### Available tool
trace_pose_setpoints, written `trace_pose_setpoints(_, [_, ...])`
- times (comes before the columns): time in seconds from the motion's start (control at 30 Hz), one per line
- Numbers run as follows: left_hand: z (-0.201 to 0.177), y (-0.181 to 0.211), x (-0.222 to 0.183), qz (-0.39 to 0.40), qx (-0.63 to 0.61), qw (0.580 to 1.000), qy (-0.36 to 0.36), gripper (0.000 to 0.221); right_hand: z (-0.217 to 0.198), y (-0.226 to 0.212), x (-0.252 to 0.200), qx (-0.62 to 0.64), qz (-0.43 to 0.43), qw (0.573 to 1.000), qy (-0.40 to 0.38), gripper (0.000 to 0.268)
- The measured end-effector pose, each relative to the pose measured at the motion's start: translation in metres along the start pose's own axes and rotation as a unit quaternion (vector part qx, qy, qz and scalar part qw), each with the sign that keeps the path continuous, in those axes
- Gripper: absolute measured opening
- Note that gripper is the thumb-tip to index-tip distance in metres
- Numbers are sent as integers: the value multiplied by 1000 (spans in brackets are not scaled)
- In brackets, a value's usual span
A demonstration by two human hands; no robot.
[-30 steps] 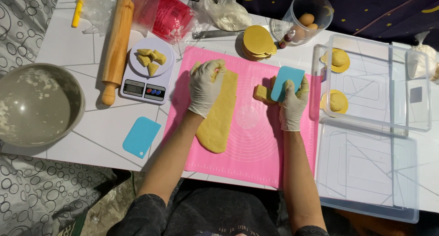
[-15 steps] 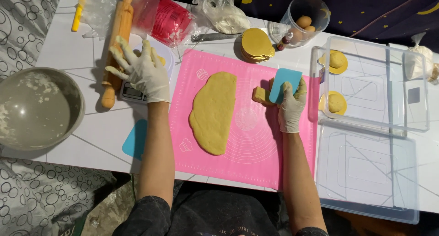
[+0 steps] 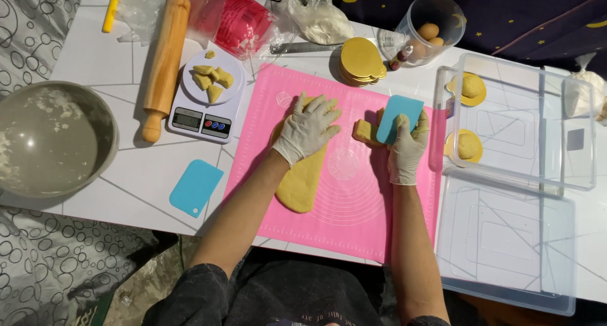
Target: Cutting small pieces of dough from a larger sheet using a plastic scraper and shaping them into small balls by hand.
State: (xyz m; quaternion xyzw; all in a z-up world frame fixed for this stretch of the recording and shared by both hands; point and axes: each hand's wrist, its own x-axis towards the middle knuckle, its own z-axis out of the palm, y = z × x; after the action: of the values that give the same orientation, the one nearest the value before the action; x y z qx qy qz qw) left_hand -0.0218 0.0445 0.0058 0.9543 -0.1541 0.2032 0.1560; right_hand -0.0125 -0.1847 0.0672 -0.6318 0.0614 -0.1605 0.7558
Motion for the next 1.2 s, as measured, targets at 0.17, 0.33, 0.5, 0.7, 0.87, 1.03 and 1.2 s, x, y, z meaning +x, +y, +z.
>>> trace_pose_setpoints(0.17, [-4,-4,0,-7,-9,1000,-27,48,4,-5,-2,8,2,1000,6,32])
trace_pose_setpoints(0.33, [-4,-4,0,-13,-21,999,-36,48,1,3,1,12,-1,1000,10,32])
trace_pose_setpoints(0.5, [-1,-5,-1,-13,-20,999,-30,46,-1,2,1,14,2,1000,3,32])
trace_pose_setpoints(0.7, [-14,-8,4,-31,-13,998,56,32,2,-3,-1,3,1,1000,4,33])
trace_pose_setpoints(0.87, [-111,-47,19,-232,104,954,160,45,1,-1,-3,36,6,999,-21,40])
trace_pose_setpoints(1.03, [-129,-114,-2,-411,119,898,102,94,-4,10,5,29,15,999,9,35])
trace_pose_setpoints(1.2, [-109,-149,-16,-363,72,927,54,77,-5,8,5,28,20,999,-1,37])
